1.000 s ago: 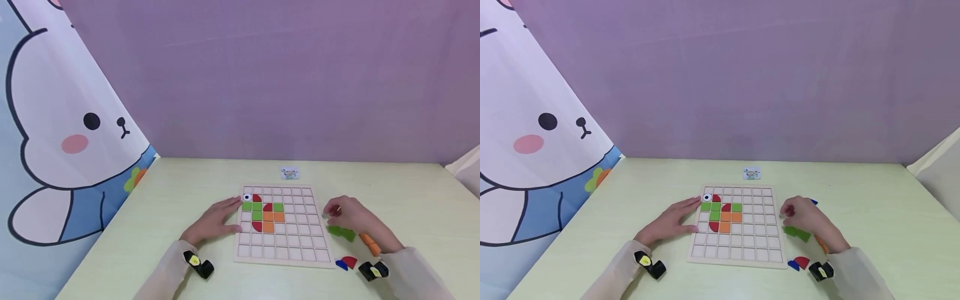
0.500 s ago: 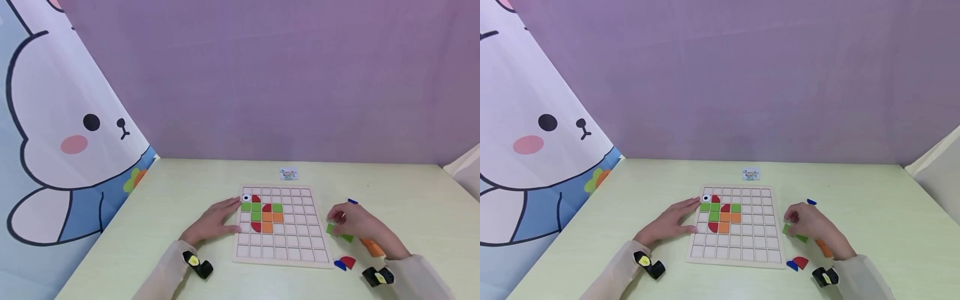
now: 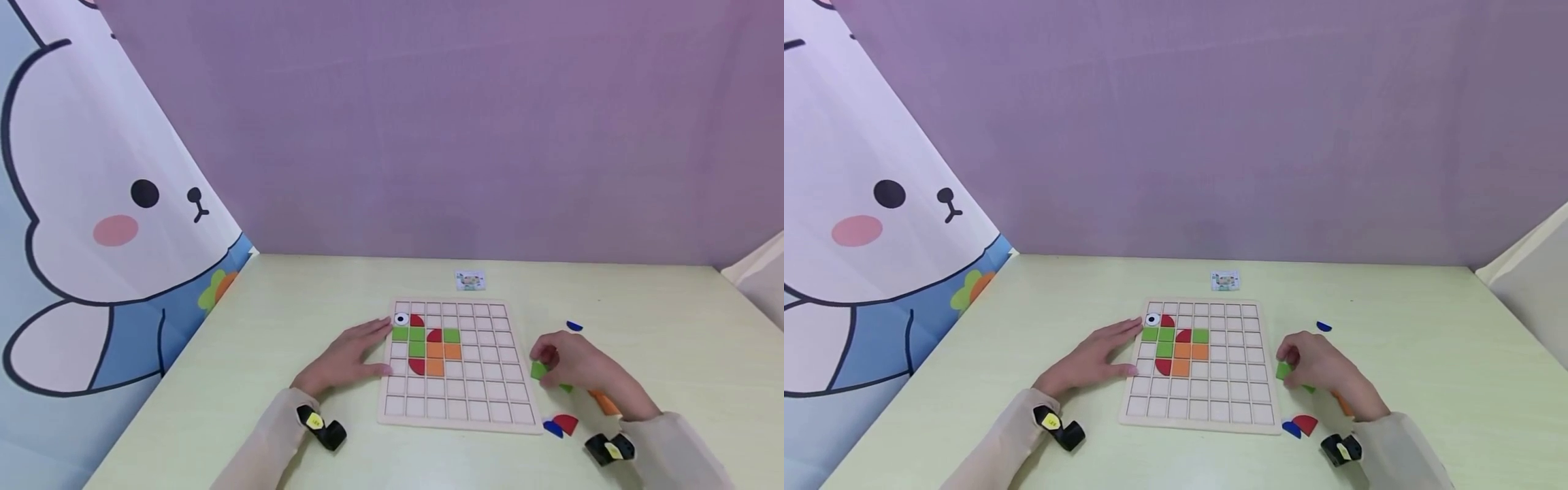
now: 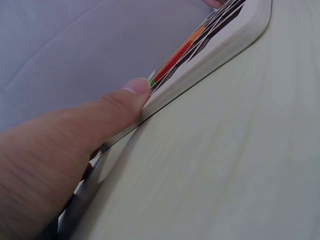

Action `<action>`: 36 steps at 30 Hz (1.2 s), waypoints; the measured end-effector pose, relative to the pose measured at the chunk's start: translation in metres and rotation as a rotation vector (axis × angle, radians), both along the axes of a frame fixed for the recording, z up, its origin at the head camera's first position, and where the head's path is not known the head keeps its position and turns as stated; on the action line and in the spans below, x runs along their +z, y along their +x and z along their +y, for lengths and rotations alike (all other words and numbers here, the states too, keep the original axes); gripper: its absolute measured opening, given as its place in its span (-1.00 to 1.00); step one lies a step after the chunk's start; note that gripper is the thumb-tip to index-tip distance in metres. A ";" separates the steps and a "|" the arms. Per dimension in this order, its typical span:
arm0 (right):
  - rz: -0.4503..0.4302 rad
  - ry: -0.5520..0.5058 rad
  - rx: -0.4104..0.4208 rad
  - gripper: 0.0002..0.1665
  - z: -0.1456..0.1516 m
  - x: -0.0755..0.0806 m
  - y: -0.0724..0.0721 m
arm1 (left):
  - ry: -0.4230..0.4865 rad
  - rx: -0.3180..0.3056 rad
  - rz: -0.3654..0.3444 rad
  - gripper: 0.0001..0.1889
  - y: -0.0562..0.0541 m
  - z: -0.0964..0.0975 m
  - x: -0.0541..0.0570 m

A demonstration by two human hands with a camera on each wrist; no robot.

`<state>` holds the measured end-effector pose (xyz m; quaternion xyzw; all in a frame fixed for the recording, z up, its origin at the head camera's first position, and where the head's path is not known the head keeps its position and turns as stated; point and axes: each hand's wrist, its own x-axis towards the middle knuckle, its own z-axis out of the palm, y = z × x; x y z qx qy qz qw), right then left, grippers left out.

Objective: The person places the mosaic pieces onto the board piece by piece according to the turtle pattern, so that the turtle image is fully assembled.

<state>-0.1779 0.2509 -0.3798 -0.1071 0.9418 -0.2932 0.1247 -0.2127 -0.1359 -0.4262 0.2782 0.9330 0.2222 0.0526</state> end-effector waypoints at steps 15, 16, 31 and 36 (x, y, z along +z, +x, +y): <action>-0.003 0.017 -0.009 -0.71 -0.001 -0.003 0.002 | 0.002 -0.003 0.000 -0.12 0.000 0.000 0.001; -0.004 0.018 -0.008 -0.71 -0.001 -0.003 0.002 | 0.001 -0.002 -0.001 -0.12 0.000 0.000 0.001; 0.037 -0.008 0.039 -0.66 -0.001 -0.005 0.003 | 0.007 -0.008 0.012 -0.14 0.002 0.000 0.002; 0.054 -0.029 0.041 -0.70 -0.002 -0.003 0.004 | 0.009 -0.007 0.010 -0.14 0.003 0.000 0.002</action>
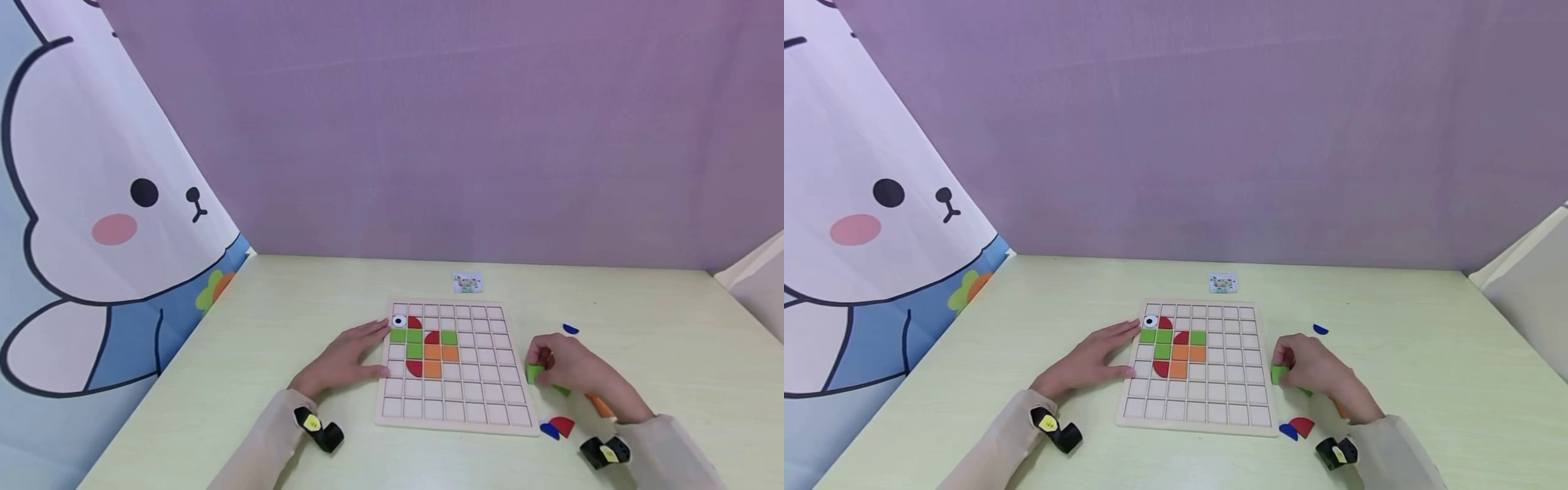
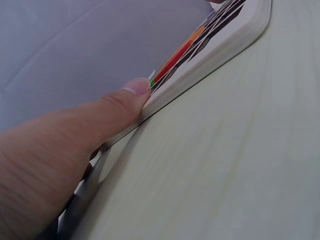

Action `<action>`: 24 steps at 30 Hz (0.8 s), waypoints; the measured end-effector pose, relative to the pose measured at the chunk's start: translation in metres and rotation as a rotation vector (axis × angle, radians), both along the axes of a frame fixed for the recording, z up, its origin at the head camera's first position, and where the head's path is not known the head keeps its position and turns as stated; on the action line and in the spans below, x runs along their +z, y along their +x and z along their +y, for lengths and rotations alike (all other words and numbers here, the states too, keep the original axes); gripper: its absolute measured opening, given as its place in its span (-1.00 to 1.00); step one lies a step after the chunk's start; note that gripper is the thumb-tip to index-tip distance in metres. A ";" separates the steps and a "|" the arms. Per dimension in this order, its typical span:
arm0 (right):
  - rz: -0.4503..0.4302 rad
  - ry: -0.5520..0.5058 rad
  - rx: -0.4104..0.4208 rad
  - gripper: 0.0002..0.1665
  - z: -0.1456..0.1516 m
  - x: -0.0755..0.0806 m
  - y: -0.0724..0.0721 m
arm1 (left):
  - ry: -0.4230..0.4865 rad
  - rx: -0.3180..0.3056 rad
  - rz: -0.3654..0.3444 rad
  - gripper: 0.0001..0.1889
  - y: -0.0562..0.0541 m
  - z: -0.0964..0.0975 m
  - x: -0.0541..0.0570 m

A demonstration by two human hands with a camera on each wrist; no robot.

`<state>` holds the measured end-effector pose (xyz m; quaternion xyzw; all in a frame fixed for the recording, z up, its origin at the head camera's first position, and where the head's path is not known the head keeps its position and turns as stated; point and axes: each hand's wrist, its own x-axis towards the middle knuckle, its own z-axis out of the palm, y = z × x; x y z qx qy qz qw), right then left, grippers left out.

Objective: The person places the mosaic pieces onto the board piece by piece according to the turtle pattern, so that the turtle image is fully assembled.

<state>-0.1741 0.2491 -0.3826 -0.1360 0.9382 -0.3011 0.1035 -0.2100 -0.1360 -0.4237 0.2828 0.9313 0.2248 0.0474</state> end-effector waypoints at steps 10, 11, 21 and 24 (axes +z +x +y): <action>0.025 0.000 0.004 -0.75 -0.001 0.004 0.001 | 0.002 -0.010 0.000 -0.14 0.000 -0.001 0.000; 0.023 0.001 -0.001 -0.75 -0.001 0.004 0.001 | 0.003 -0.012 0.002 -0.14 -0.001 -0.001 0.000; 0.067 -0.011 -0.001 -0.80 -0.009 0.011 0.004 | 0.011 -0.021 0.017 -0.14 0.000 -0.002 -0.001; 0.080 -0.026 0.021 -0.81 -0.014 0.014 0.003 | 0.009 -0.016 0.014 -0.13 0.000 -0.001 -0.002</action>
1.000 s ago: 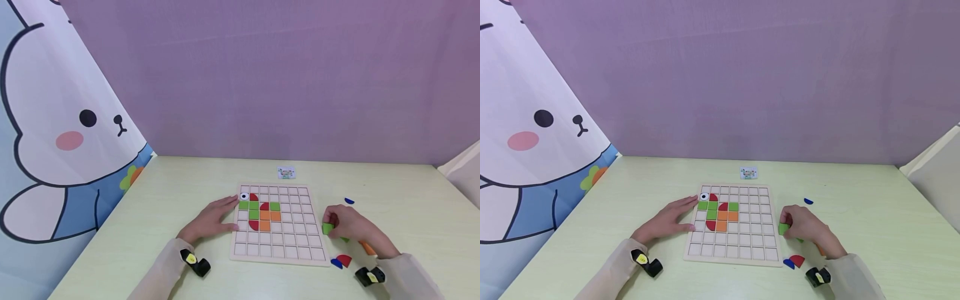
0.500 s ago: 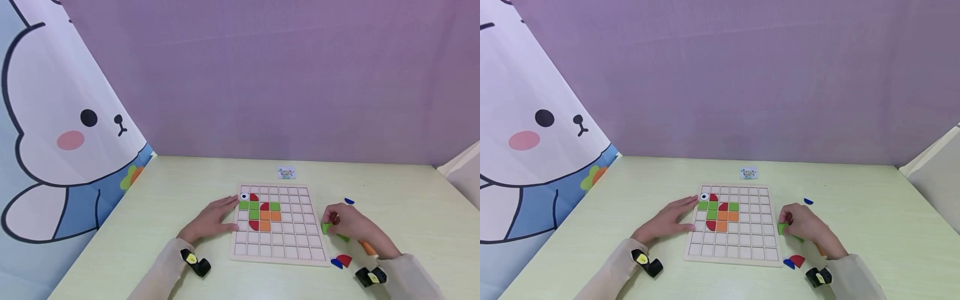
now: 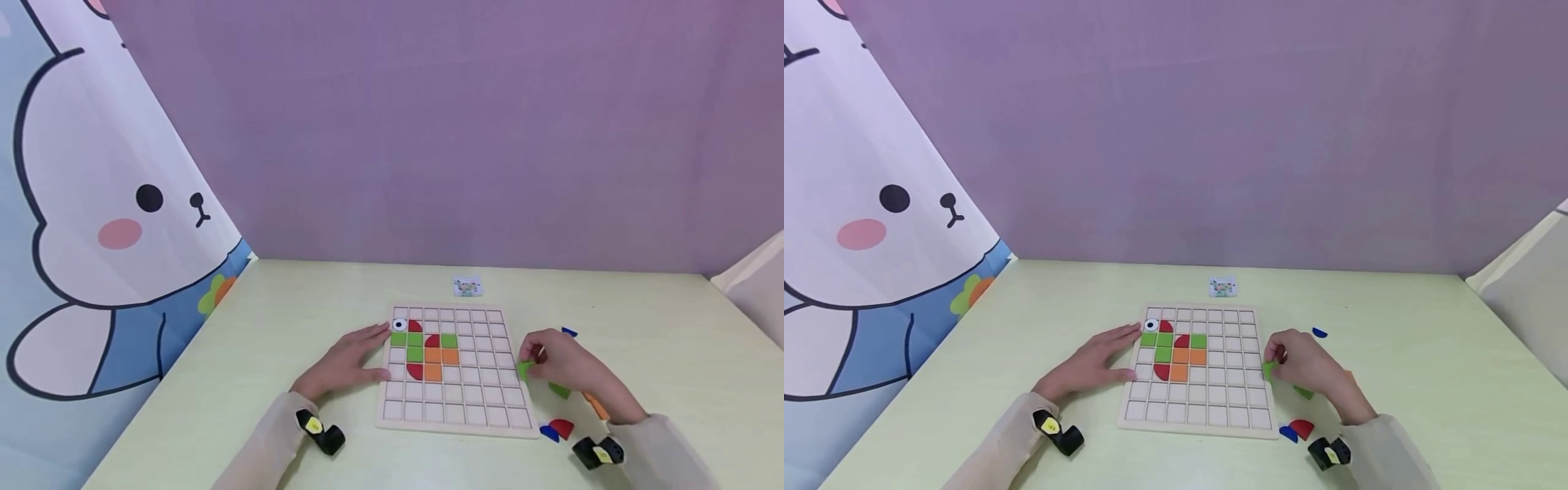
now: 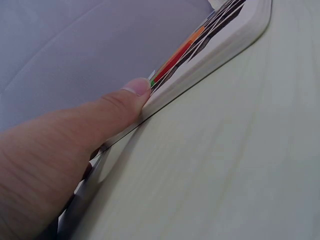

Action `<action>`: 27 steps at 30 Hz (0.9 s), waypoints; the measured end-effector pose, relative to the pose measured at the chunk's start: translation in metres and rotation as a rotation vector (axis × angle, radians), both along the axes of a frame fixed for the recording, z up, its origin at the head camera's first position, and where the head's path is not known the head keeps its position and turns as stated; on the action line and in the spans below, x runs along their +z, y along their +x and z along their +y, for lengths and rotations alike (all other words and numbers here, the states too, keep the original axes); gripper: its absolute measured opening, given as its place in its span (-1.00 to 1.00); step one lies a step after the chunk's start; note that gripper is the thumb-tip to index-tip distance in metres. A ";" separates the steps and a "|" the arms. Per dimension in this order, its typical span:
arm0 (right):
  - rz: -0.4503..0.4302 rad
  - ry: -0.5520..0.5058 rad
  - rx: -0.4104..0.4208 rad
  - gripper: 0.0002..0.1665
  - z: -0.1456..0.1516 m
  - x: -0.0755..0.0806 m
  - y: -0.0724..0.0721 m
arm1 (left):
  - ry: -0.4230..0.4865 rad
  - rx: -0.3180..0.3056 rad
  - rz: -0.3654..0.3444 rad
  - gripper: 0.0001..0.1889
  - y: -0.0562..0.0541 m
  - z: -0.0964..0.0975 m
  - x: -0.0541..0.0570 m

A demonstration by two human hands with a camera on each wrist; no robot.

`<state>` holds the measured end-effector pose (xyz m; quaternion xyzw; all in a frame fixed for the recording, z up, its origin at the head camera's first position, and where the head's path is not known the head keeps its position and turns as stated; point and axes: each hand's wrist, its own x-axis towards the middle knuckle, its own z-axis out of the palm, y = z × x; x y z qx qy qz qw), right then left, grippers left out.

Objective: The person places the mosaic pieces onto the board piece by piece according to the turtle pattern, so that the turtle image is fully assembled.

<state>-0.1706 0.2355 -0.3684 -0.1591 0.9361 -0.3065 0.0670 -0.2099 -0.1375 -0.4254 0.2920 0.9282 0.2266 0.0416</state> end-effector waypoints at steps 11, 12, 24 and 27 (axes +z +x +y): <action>0.010 -0.033 0.046 -0.84 -0.034 0.008 -0.008 | -0.015 0.005 0.005 -0.13 -0.002 0.000 -0.003; 0.005 -0.032 0.040 -0.83 -0.038 0.008 -0.009 | -0.015 0.006 0.006 -0.13 -0.002 0.000 -0.003; -0.020 -0.061 0.093 -0.87 -0.077 0.009 -0.015 | -0.015 0.010 0.006 -0.13 -0.001 0.003 0.000; -0.035 -0.077 0.104 -0.86 -0.083 0.006 -0.016 | -0.012 0.008 0.008 -0.13 -0.001 0.003 0.000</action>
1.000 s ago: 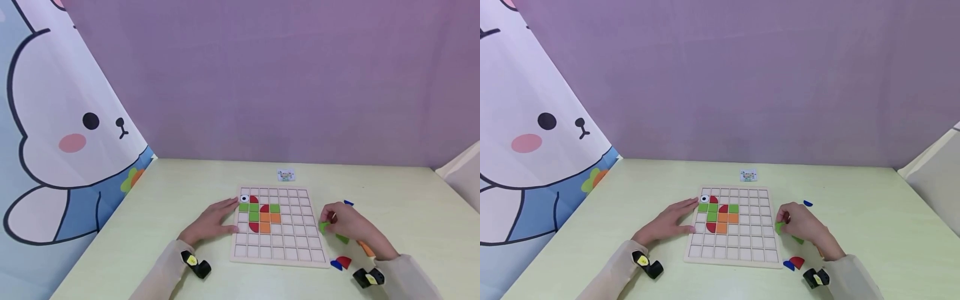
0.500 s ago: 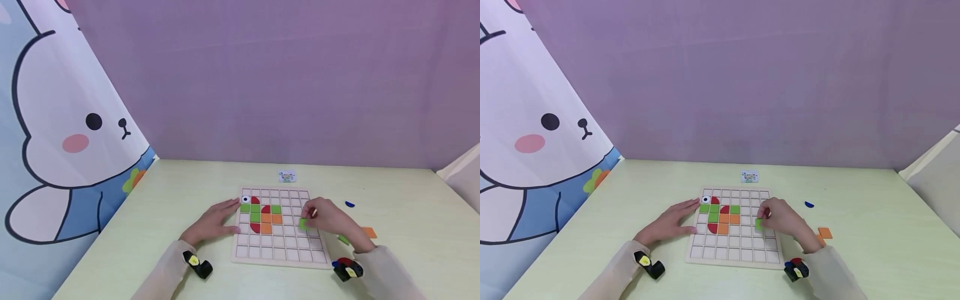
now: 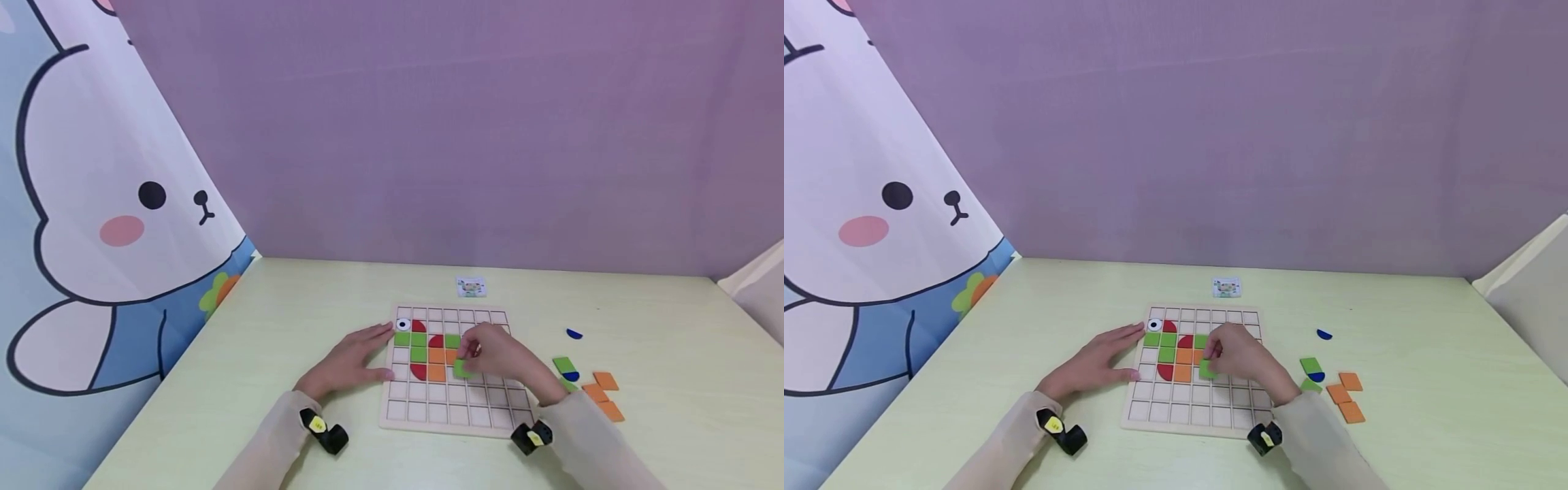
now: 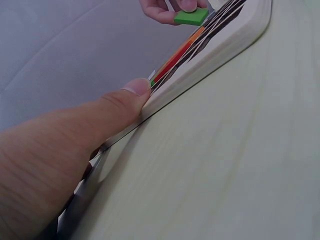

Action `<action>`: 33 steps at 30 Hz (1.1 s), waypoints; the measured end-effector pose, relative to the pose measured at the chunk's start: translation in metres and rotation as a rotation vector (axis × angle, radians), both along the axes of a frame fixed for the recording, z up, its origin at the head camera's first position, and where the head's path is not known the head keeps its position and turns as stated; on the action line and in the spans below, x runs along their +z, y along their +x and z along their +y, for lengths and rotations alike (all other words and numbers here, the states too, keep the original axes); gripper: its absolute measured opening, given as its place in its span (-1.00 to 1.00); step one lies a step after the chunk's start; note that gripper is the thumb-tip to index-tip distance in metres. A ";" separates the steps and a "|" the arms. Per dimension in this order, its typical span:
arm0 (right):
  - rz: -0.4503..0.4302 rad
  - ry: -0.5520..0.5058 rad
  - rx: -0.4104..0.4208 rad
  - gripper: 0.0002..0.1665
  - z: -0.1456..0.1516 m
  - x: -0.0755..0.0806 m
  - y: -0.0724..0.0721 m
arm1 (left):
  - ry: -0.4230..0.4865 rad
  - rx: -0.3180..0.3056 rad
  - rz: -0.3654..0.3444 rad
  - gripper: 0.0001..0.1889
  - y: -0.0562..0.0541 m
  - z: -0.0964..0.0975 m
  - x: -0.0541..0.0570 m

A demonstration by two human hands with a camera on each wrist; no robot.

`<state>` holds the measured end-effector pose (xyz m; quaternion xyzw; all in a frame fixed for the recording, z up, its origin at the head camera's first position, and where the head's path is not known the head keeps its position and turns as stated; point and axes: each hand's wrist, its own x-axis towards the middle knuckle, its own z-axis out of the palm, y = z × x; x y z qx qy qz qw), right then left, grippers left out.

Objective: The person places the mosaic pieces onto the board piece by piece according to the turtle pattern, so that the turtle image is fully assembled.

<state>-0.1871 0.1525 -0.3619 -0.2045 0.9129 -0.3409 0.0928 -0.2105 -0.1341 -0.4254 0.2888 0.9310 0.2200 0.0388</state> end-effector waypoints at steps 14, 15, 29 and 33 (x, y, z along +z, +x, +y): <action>-0.044 0.002 -0.030 -0.83 -0.013 -0.006 -0.001 | 0.008 -0.013 -0.003 -0.15 0.000 -0.001 0.002; -0.044 0.005 -0.031 -0.83 -0.013 -0.007 -0.001 | 0.005 -0.011 -0.004 -0.15 0.000 -0.001 0.001; -0.010 0.014 -0.004 -0.82 -0.014 -0.007 0.001 | -0.008 -0.020 0.002 -0.15 0.000 -0.003 0.004; -0.016 0.023 -0.022 -0.82 -0.015 -0.007 0.001 | 0.000 -0.023 -0.001 -0.16 0.001 -0.003 0.004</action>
